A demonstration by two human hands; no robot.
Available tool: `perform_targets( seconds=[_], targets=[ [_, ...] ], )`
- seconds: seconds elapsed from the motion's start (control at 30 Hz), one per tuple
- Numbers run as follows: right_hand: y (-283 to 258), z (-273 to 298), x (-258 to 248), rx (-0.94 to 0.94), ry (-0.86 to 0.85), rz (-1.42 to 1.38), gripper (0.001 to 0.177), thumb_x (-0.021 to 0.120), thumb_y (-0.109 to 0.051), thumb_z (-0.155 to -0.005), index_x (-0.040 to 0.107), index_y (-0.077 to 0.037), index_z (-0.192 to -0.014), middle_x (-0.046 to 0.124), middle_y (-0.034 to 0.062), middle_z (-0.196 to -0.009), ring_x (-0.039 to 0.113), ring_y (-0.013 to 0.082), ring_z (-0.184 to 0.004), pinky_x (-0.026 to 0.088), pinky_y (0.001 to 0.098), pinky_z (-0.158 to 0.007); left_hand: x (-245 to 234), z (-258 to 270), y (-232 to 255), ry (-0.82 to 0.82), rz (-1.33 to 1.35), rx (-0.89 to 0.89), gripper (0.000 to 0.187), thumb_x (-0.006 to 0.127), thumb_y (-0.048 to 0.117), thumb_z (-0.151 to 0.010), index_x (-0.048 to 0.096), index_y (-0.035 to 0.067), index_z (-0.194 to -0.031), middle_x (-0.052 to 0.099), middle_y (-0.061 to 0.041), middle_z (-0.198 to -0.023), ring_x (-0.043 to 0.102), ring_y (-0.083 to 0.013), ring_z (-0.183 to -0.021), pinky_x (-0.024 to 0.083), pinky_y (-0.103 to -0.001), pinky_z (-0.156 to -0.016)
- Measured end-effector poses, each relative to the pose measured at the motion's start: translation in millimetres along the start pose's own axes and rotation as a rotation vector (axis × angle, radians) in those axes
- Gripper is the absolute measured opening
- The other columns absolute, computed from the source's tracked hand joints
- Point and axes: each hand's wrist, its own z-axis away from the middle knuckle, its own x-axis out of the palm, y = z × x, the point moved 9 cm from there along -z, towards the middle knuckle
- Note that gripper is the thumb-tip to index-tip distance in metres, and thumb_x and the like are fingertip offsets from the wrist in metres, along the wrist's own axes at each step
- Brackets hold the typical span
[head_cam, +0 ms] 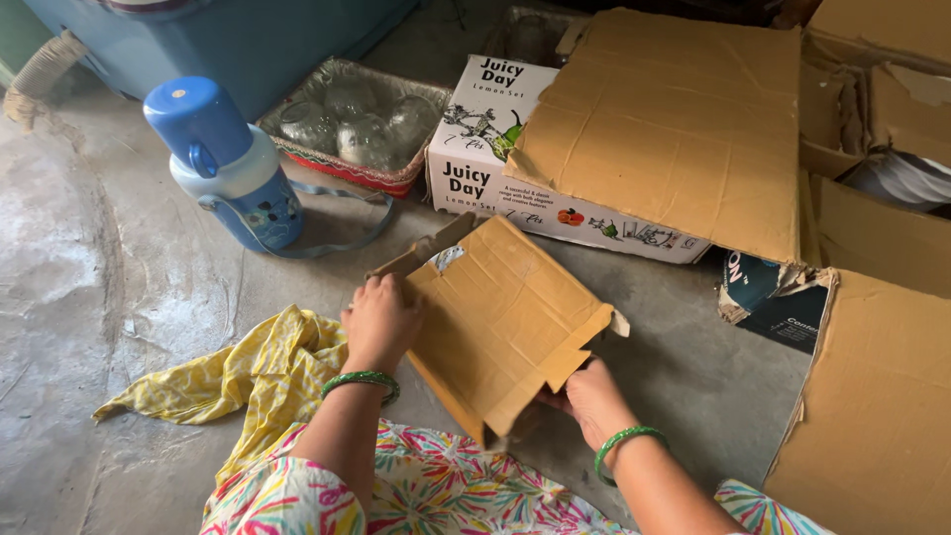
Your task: The person places several small glasses into a foam tray, closes the box, and wipes the box with a cloth. Then the person opens a cardboard box, removes two plates, and wipes each plate with the cloth.
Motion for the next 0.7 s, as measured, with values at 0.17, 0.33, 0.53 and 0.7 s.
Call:
perform_targets(
  seconds=[0.17,0.33,0.53,0.7],
  targets=[
    [21.5,-14.7,-21.8,0.099,0.095,-0.012,0.025,0.068,-0.025,-0.095,0.072,-0.003,-0.107,0.076,0.0082,-0.097,0.072,0.0211,-0.084,0.06,0.0395,-0.071,1.9,6.1,-12.8,-0.369,0.011,-0.132,0.039,0.064,0.05,-0.089,0.076,0.023,-0.115,0.075,-0.014,-0.113,0.07,-0.0365,-0.108,0.055,-0.048,-0.093],
    [45.9,-35.0,-35.0,0.074,0.128,0.016,0.028,0.069,-0.024,-0.092,0.073,-0.004,-0.111,0.077,0.0075,-0.102,0.072,0.0209,-0.088,0.057,0.0377,-0.072,6.9,12.4,-8.9,-0.424,-0.003,-0.006,0.034,0.063,0.047,-0.089,0.078,0.027,-0.112,0.075,-0.01,-0.112,0.07,-0.0346,-0.105,0.055,-0.047,-0.091],
    [62.5,-43.2,-32.5,0.061,0.12,-0.081,0.031,0.069,-0.023,-0.092,0.073,-0.003,-0.115,0.078,0.0067,-0.11,0.07,0.0191,-0.101,0.054,0.0334,-0.083,16.0,5.9,-15.7,-0.423,0.064,-0.009,0.034,0.063,0.047,-0.091,0.079,0.025,-0.111,0.076,-0.011,-0.107,0.072,-0.0329,-0.101,0.056,-0.045,-0.088],
    [42.6,-18.3,-1.1,0.122,0.064,-0.328,0.028,0.066,-0.016,-0.09,0.071,-0.005,-0.115,0.077,0.0108,-0.106,0.073,0.0216,-0.092,0.06,0.0389,-0.077,14.8,8.1,-22.1,-0.393,0.121,-0.101,0.035,0.063,0.05,-0.091,0.079,0.025,-0.11,0.077,-0.011,-0.104,0.072,-0.0331,-0.1,0.056,-0.045,-0.085]
  ],
)
